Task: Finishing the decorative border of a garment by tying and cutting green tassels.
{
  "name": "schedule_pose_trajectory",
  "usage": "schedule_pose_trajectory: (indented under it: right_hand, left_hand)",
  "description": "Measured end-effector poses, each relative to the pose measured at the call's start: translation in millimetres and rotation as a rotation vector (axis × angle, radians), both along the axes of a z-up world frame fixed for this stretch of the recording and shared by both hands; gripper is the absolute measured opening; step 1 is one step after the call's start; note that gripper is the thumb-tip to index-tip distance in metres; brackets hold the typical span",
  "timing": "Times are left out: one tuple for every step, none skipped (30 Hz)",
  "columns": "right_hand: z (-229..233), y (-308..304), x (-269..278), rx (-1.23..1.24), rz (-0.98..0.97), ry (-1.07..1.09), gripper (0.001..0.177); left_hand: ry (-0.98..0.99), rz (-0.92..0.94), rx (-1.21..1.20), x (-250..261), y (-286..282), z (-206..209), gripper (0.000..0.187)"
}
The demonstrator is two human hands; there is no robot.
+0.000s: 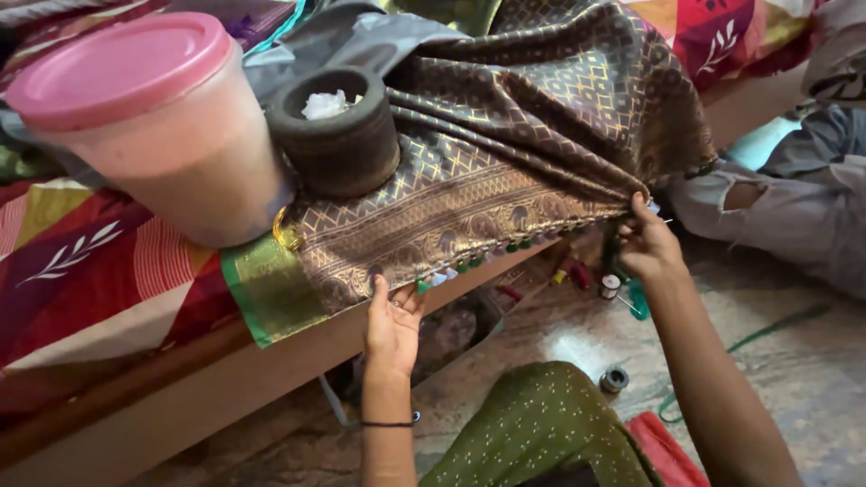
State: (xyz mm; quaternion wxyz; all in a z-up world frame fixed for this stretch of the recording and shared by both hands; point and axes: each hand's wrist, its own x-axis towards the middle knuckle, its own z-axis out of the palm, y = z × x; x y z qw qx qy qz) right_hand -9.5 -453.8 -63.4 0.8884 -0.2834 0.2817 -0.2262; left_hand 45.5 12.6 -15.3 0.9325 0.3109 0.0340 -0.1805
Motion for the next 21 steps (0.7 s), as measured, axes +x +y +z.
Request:
schedule_pose_trajectory:
  right_hand:
    - [6,4,-1,-0.001,0.002,-0.002,0.028]
    - [12,8,-2,0.021,0.010,0.013,0.028]
    - [17,13,-3,0.043,0.019,0.028,0.028]
    - [12,11,-1,0.042,0.024,0.029,0.028]
    - [7,9,1,-0.006,0.026,0.018,0.027]
    - [2,6,2,-0.054,0.025,0.007,0.026]
    - [6,9,2,-0.054,0.027,0.009,0.026]
    - [9,12,0,-0.035,0.036,0.024,0.026]
    - [12,14,-2,-0.016,0.045,0.039,0.027]
    - [10,14,-2,-0.014,0.039,0.041,0.027]
    - [9,14,-3,-0.018,0.042,0.029,0.026]
    - [9,15,-2,-0.022,0.048,0.014,0.026]
    - [10,16,-3,-0.020,0.045,0.014,0.026]
    - [11,17,-5,0.009,0.068,-0.005,0.026]
    - [12,19,-6,0.038,0.091,-0.024,0.026]
    - [9,19,-5,0.038,0.088,-0.024,0.026]
    - [5,18,-3,-0.007,0.079,-0.017,0.024]
    - [0,20,-2,-0.049,0.071,-0.009,0.023]
    - [-4,28,-2,-0.046,0.070,-0.008,0.023]
    - [-8,36,-1,-0.033,0.078,0.004,0.020]
    - [-12,45,-1,-0.019,0.086,0.016,0.017]
  left_hand:
    - [-0.002,0.002,-0.001,0,-2,2,0.045]
    - [0.010,0.012,0.032,-1,-3,3,0.045]
    - [0.022,0.022,0.066,-2,-5,4,0.046]
    - [0.024,0.028,0.065,-7,-5,8,0.046]
    - [-0.053,0.051,0.176,-12,-6,12,0.044]
    - [-0.130,0.071,0.288,-16,-9,15,0.042]
    - [-0.128,0.072,0.287,-20,-11,15,0.042]
    - [-0.223,0.095,0.399,-24,-14,15,0.035]
    - [-0.320,0.118,0.510,-28,-17,15,0.028]
    - [-0.319,0.111,0.511,-29,-19,16,0.028]
    - [-0.286,0.162,0.546,-31,-21,16,0.023]
    - [-0.254,0.215,0.581,-32,-23,18,0.019]
    - [-0.256,0.213,0.582,-30,-22,15,0.019]
    - [-0.261,0.224,0.599,-29,-21,13,0.019]
    - [-0.267,0.236,0.616,-27,-20,10,0.020]
    - [-0.268,0.233,0.616,-27,-19,10,0.020]
    - [-0.266,0.257,0.637,-26,-19,11,0.019]
    - [-0.261,0.281,0.661,-27,-17,11,0.019]
    - [-0.261,0.279,0.664,-26,-17,11,0.019]
    - [-0.268,0.281,0.656,-26,-17,11,0.018]
    - [-0.274,0.282,0.649,-25,-17,10,0.018]
